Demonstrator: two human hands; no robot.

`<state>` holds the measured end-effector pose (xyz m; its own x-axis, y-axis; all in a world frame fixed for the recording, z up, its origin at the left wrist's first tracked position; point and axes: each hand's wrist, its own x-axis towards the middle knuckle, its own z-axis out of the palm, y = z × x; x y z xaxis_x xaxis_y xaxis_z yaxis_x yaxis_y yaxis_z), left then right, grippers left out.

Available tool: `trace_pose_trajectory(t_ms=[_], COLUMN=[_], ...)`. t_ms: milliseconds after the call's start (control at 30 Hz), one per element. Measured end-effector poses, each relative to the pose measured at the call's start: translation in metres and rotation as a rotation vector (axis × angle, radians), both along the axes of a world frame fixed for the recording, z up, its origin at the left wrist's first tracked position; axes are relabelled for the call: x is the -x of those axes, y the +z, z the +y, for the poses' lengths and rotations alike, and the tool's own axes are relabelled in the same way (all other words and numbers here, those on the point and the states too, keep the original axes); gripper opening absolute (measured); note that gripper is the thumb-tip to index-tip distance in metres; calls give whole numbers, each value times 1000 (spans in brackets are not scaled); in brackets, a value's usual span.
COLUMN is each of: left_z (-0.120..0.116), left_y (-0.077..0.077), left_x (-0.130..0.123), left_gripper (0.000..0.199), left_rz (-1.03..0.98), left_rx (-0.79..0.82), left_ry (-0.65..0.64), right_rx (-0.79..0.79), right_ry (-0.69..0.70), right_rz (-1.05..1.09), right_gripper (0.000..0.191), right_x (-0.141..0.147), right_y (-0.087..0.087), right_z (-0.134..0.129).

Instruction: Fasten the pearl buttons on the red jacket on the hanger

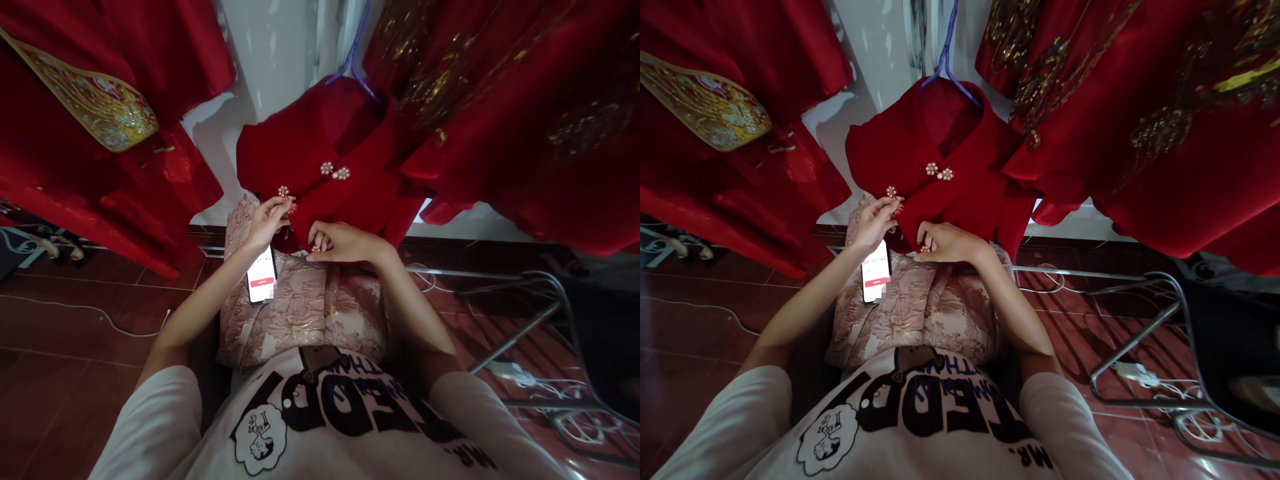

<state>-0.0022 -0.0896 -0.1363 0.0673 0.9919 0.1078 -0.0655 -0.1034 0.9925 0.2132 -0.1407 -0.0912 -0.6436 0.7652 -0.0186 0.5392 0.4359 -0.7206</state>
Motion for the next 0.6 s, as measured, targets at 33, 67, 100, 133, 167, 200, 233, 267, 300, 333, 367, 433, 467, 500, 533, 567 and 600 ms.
trace_pose_trajectory(t_ms=[33, 67, 100, 133, 167, 200, 233, 267, 300, 333, 367, 433, 467, 500, 533, 567, 600], left_z=[-1, -3, -4, -6, -8, -11, -13, -15, -16, -16, -15, -9, -4, 3, 10, 18, 26], left_y=[1, 1, 2, 3, 4, 7, 10, 14, 19, 25, 32, 46, 52, 58, 63, 68, 71], left_x=[0, -1, -1, -3, -4, -6, -9, -12, -15, -19, -23, -32, -36, -40, -44, -48, -50], left_gripper=[14, 19, 25, 30, 32, 32, 30, 26, 22, 19, 17, 16, 17, 18, 20, 22, 24], left_rz=[2, 6, 18, 40, 71, 101, 129, 152, 175, 201, 235, 325, 378, 436, 502, 576, 653], left_rx=[2, 5, 4, -3, -15, -28, -43, -63, -97, -151, -221, -381, -447, -499, -543, -585, -629], left_ry=[-32, -70, -111, -144, -166, -173, -171, -167, -166, -168, -176, -186, -189, -184, -172, -154, -129], right_rx=[-48, -113, -182, -244, -287, -317, -335, -348, -357, -367, -377, -393, -400, -410, -420, -432, -441], right_ry=[-44, -107, -177, -240, -282, -306, -315, -321, -330, -343, -358, -387, -398, -407, -415, -424, -430], right_rz=[58, 116, 165, 203, 226, 239, 246, 254, 262, 269, 274, 280, 281, 284, 290, 299, 308], right_gripper=[31, 30, 29, 27, 25, 23, 20, 19, 19, 20, 22, 26, 27, 28, 27, 27, 26], right_x=[-1, -2, -3, -5, -7, -10, -14, -17, -21, -26, -30, -39, -43, -47, -50, -53, -56], right_y=[0, 1, 2, 3, 5, 7, 9, 11, 13, 16, 18, 22, 23, 24, 25, 25, 26], right_z=[1, 3, 5, 7, 8, 10, 11, 11, 12, 12, 11, 11, 10, 10, 10, 10, 10])
